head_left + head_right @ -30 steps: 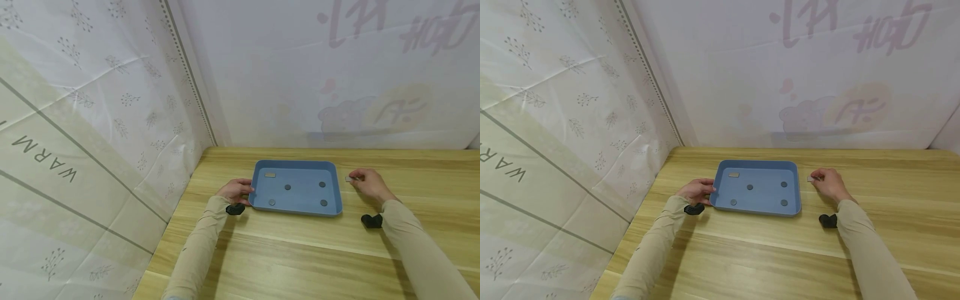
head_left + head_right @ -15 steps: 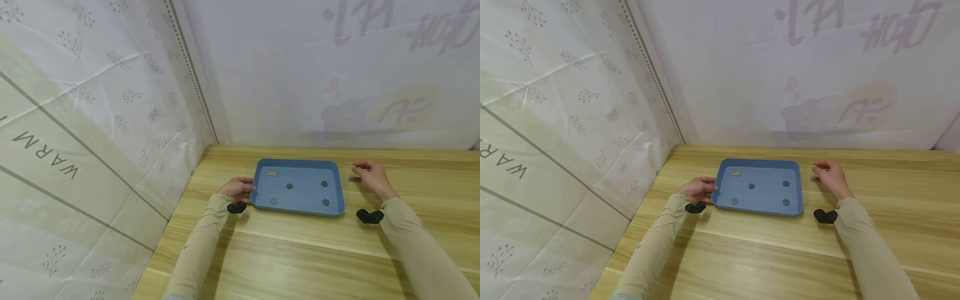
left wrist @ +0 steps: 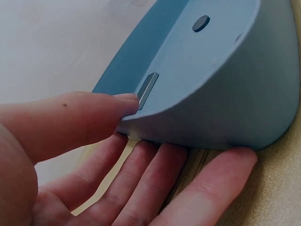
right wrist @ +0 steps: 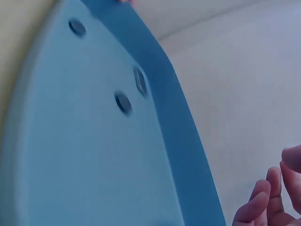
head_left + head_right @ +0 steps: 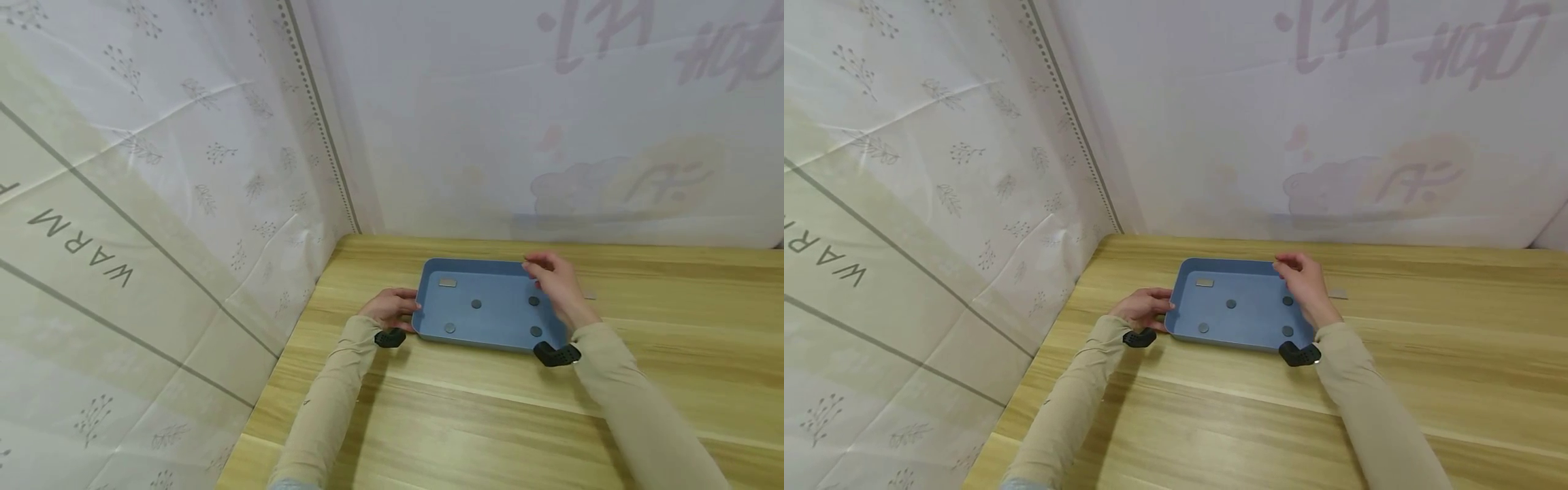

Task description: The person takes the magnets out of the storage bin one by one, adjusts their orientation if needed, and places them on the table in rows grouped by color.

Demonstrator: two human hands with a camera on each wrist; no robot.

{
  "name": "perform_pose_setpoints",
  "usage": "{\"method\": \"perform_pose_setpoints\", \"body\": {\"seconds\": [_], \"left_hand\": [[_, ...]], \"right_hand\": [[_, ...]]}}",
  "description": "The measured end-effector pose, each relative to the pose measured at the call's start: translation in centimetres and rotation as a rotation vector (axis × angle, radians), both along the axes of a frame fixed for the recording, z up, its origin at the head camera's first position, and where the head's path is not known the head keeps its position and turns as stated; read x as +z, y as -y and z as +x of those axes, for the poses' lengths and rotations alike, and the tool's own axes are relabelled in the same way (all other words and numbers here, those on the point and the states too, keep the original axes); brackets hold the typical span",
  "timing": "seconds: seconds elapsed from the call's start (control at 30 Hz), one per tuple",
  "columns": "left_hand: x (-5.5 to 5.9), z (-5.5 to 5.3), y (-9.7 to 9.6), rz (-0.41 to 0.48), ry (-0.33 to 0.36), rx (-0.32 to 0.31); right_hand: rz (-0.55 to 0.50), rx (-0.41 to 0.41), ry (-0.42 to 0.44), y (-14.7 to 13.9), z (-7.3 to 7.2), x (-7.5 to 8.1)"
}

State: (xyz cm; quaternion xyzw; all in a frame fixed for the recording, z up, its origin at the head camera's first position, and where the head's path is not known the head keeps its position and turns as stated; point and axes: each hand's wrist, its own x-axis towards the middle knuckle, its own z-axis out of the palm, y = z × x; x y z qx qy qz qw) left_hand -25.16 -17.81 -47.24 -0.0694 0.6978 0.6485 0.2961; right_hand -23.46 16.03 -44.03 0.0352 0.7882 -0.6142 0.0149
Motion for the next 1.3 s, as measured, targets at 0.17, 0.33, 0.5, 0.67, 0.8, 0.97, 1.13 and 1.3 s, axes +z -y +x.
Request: {"method": "perform_pose_setpoints", "body": {"seconds": [0.17, 0.33, 0.5, 0.67, 0.8, 0.97, 1.13, 1.3], "left_hand": [[-0.1, 0.0, 0.0, 0.006, 0.001, 0.011], [0.0, 0.1, 0.0, 0.004, -0.003, 0.010], [0.1, 0.2, -0.1, -0.003, -0.008, 0.014], [0.1, 0.3, -0.2, -0.009, -0.009, 0.016], [0.2, 0.3, -0.1, -0.010, -0.006, 0.012], [0.3, 0.3, -0.1, -0.010, -0.001, 0.015], [0.4, 0.3, -0.2, -0.006, 0.006, 0.021], [0.3, 0.2, -0.2, -0.007, 0.010, 0.025]], "right_hand": [[-0.001, 0.057, 0.047, 2.9, -0.1, -0.7], [0.042, 0.120, 0.049, 5.2, -0.2, -1.8], [0.170, 0.172, 0.009, 7.3, -0.4, -2.8], [0.273, 0.187, -0.017, 8.9, -0.7, -3.3], [0.351, 0.201, -0.075, 10.0, -0.9, -3.5], [0.419, 0.204, -0.123, 11.1, -1.2, -3.6], [0.476, 0.193, -0.128, 11.4, -1.6, -4.0], [0.514, 0.198, -0.081, 11.8, -2.1, -4.4]]}}
